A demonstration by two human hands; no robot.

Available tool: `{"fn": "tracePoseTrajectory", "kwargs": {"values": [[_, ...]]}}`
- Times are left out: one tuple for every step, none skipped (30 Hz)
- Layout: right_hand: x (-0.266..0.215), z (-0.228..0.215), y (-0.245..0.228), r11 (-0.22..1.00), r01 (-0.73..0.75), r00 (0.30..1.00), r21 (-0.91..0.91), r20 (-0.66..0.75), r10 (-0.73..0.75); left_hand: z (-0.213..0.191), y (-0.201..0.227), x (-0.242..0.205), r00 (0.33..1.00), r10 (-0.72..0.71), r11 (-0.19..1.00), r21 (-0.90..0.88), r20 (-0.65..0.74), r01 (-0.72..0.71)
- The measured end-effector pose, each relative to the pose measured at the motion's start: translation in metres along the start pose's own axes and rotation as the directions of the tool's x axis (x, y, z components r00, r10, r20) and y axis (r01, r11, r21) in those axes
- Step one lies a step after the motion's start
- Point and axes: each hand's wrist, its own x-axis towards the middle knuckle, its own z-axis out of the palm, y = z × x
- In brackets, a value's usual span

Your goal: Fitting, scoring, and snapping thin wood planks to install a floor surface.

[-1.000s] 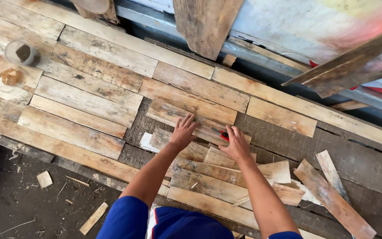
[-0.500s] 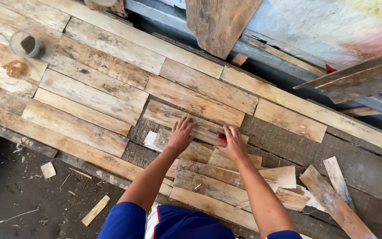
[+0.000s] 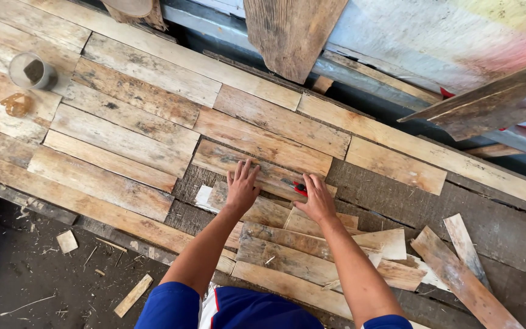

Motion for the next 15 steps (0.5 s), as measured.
{"fn": "tracePoseTrajectory", "kwargs": {"values": [[0.0,0.001,0.001,1.0,0.001,1.0,0.001,0.002,-0.001,0.002,-0.001,0.0,1.0,-0.002,1.0,0.0,0.001,0.002],[0.001,0.003,0.002,1.0,-0.003,1.0,0.013,0.0,0.003,0.004,-0.002,0.0,1.0,0.007,1.0,0.003,-0.016,-0.007],[0.001,0.004,0.003,1.0,-0.006,1.0,0.025,-0.002,0.006,0.006,-0.003,0.001,0.999,0.015,1.0,0.005,-0.033,-0.015],[0.0,0.005,0.004,1.0,-0.007,1.0,0.024,0.0,0.007,0.006,-0.002,0.0,0.999,0.014,1.0,0.004,-0.031,-0.014],[0.0,0.006,0.005,1.0,-0.004,1.0,0.029,-0.007,0.004,0.006,-0.001,-0.001,1.0,0.008,1.0,-0.004,-0.021,-0.009],[0.0,0.007,0.005,0.999,0.001,1.0,0.034,-0.016,0.0,0.004,-0.001,-0.001,1.0,0.003,1.0,-0.009,-0.012,-0.003],[0.001,0.006,0.005,0.999,0.001,1.0,0.034,-0.016,-0.001,0.004,-0.001,0.001,1.0,0.002,1.0,-0.009,-0.012,-0.003],[0.001,0.006,0.005,0.999,-0.001,1.0,0.032,-0.012,0.001,0.004,-0.002,0.001,1.0,-0.002,1.0,0.002,0.009,0.002],[0.001,0.006,0.004,1.0,-0.003,1.0,0.031,-0.009,0.003,0.005,-0.002,0.002,1.0,-0.006,1.0,0.013,0.03,0.006],[0.002,0.006,0.003,1.0,-0.003,1.0,0.031,-0.009,0.003,0.004,-0.002,0.004,1.0,-0.006,1.0,0.013,0.029,0.006],[0.004,0.005,0.002,1.0,-0.017,1.0,0.024,0.006,0.017,0.004,-0.002,0.006,0.999,-0.014,0.999,0.036,0.05,0.012],[0.005,0.004,0.0,0.999,-0.032,0.999,0.017,0.022,0.032,0.004,-0.002,0.008,0.997,-0.021,0.998,0.059,0.072,0.017],[0.006,0.003,-0.001,0.999,-0.033,0.999,0.017,0.022,0.033,0.003,-0.003,0.009,0.997,-0.02,0.998,0.059,0.073,0.016],[0.006,0.002,-0.001,0.999,-0.042,0.999,0.007,0.033,0.042,0.003,-0.003,0.009,0.997,-0.02,0.998,0.055,0.07,0.016],[0.006,0.002,-0.002,0.999,-0.052,0.998,-0.003,0.044,0.052,0.003,-0.003,0.009,0.997,-0.019,0.999,0.051,0.068,0.016]]}}
